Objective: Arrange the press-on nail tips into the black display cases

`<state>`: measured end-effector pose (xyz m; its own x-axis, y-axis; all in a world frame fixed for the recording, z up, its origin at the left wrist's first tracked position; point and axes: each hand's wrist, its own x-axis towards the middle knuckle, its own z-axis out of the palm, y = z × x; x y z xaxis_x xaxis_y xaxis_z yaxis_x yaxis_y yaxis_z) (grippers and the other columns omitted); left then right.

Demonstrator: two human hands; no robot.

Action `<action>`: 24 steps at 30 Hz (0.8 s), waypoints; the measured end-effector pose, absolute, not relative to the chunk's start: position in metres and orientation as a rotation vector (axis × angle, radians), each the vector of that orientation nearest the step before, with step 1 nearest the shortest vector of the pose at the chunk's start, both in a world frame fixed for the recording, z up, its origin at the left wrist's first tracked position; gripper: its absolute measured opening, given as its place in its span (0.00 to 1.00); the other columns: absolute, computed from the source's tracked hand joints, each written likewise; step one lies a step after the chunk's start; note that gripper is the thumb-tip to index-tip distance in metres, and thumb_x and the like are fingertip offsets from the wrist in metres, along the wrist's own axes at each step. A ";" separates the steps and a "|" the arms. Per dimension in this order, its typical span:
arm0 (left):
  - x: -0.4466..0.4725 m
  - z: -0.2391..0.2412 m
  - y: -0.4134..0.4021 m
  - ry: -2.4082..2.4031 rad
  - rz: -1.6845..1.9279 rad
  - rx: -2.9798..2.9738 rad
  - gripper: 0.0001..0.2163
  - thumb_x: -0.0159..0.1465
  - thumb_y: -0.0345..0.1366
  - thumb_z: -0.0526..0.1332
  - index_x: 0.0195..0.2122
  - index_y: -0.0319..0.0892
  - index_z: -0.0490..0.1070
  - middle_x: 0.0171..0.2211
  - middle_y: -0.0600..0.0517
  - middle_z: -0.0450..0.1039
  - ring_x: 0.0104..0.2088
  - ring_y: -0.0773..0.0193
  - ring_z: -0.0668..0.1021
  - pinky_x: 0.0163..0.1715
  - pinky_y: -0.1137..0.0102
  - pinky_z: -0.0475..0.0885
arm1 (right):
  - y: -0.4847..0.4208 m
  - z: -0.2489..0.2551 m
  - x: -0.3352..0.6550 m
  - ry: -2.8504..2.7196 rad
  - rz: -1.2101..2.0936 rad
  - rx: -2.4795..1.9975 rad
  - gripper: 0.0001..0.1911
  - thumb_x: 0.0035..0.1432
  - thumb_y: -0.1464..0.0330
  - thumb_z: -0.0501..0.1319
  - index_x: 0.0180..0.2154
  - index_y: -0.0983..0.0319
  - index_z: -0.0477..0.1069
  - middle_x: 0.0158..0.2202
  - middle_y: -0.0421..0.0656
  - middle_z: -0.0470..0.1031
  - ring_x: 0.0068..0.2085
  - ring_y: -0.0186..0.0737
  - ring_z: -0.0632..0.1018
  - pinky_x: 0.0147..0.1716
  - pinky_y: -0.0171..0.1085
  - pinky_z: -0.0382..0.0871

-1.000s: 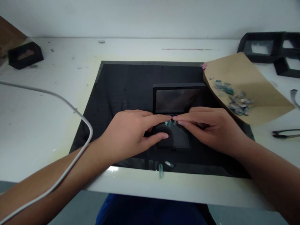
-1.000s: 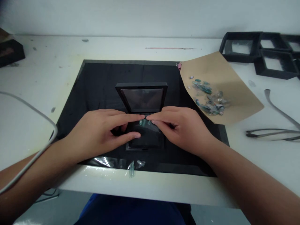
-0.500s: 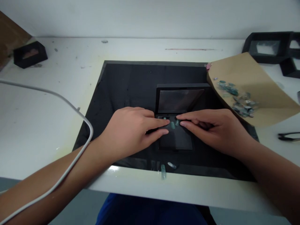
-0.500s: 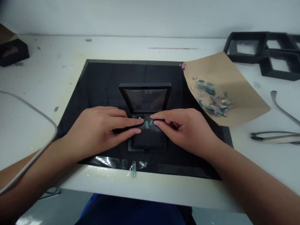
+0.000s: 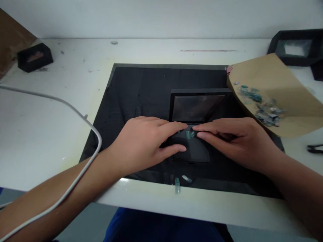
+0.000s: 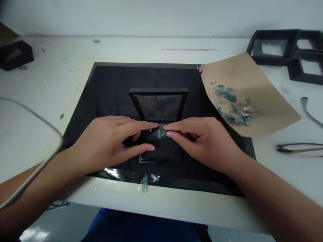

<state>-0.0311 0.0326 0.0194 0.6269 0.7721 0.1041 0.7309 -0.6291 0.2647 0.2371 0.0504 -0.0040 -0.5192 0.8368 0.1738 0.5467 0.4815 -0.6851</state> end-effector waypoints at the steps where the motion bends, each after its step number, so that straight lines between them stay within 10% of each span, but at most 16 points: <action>1: -0.031 0.019 0.032 1.246 0.313 2.659 0.21 0.71 0.49 0.70 0.61 0.49 0.77 0.31 0.57 0.80 0.30 0.62 0.81 0.31 0.68 0.68 | 0.050 -0.005 0.237 -2.262 0.763 -1.137 0.10 0.69 0.62 0.67 0.48 0.52 0.86 0.38 0.38 0.89 0.30 0.38 0.83 0.26 0.37 0.74; 24: -0.018 0.011 0.028 1.233 0.639 2.618 0.06 0.75 0.37 0.63 0.43 0.44 0.79 0.27 0.58 0.79 0.31 0.64 0.82 0.27 0.68 0.67 | 0.049 -0.004 0.240 -2.264 0.674 -1.253 0.14 0.69 0.61 0.66 0.52 0.54 0.85 0.21 0.33 0.71 0.19 0.29 0.66 0.20 0.34 0.60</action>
<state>-0.0176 0.0277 0.0106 0.5641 0.7675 0.3046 0.6913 -0.6407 0.3339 0.2402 0.0489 -0.0037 -0.4775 0.8643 0.1579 0.6371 0.4644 -0.6152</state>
